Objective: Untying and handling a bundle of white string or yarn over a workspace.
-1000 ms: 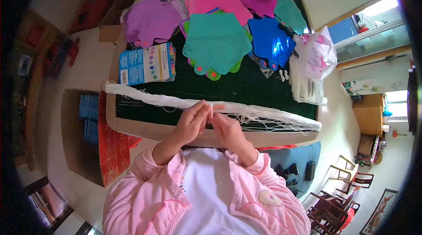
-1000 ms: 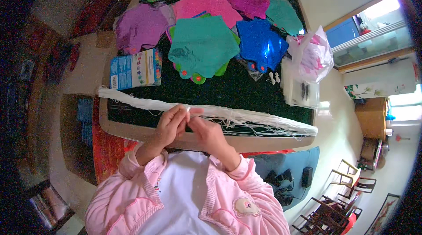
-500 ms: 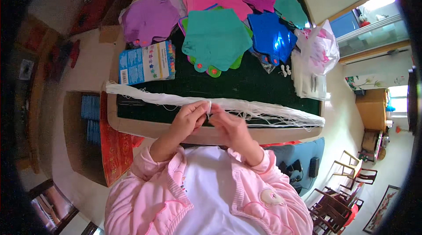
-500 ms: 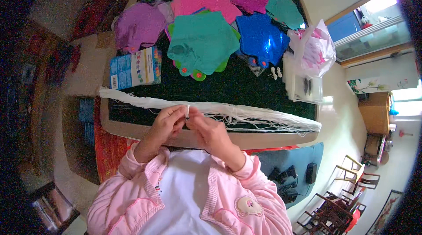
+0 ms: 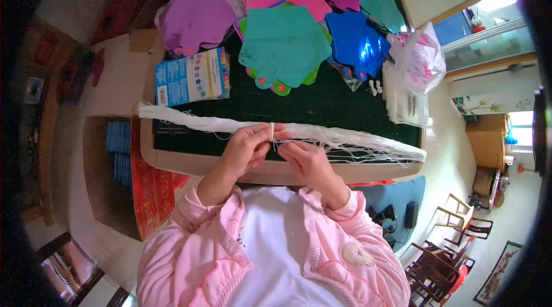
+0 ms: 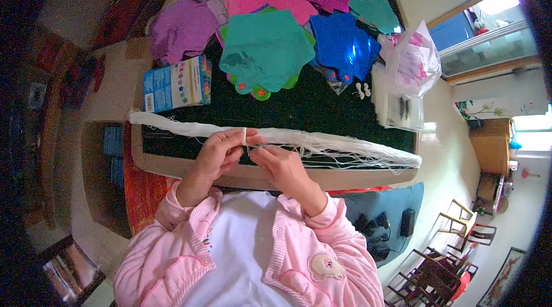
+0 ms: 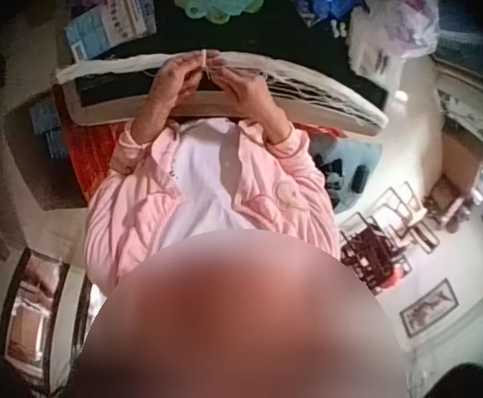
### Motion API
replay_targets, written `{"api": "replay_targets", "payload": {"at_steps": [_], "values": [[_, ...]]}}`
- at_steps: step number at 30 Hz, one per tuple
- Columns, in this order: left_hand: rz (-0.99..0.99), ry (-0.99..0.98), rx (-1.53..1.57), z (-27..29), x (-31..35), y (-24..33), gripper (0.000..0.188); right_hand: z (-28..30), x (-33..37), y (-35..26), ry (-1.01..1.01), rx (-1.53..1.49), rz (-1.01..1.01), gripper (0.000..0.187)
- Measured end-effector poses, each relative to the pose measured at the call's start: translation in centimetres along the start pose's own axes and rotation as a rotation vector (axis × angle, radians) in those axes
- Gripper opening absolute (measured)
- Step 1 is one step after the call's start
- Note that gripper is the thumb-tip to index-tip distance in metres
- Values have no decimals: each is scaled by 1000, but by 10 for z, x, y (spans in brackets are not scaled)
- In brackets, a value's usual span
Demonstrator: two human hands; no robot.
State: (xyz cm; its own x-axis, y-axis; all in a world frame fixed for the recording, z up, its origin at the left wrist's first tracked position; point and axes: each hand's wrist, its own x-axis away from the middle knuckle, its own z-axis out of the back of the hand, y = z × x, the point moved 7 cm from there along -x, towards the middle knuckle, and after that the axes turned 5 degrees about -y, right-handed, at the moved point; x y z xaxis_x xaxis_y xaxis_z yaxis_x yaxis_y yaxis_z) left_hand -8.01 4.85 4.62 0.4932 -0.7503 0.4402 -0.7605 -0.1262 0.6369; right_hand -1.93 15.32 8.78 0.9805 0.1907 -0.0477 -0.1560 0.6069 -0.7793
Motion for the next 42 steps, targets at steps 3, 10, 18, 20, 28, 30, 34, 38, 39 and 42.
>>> {"api": "replay_targets", "payload": {"at_steps": [3, 10, 18, 20, 28, 30, 34, 38, 39, 42], "values": [[105, -5, -69, -5, 3, -16, 28, 18, -5, -13, 106, 4, 111, 14], [92, -176, -181, -28, 9, -11, 27, 30, -23, 16, 93, -8, 52, 17], [-33, -27, 94, 1, -6, -7, 29, -10, -3, 12, -77, 3, -27, 14], [4, -10, 65, -2, -7, -9, 30, -4, -3, 1, -12, 74, 24, 12], [113, -48, -31, -8, 1, -22, 37, 32, -20, -7, 44, 100, 107, 14], [125, -143, -154, -23, 5, -15, 34, 30, -25, 10, -4, 66, 56, 15], [56, -162, -295, -26, 4, -11, 28, 25, -30, 29, 78, -48, 52, 19], [-60, -62, -164, -16, 0, -1, 28, 1, -14, 37, -2, -11, -85, 17], [-105, 8, -157, -11, -2, 2, 27, -2, -12, 26, 80, -120, 29, 15], [-185, 114, -325, 2, -3, 0, 29, -7, -5, 3, -48, 40, 65, 12]]}}
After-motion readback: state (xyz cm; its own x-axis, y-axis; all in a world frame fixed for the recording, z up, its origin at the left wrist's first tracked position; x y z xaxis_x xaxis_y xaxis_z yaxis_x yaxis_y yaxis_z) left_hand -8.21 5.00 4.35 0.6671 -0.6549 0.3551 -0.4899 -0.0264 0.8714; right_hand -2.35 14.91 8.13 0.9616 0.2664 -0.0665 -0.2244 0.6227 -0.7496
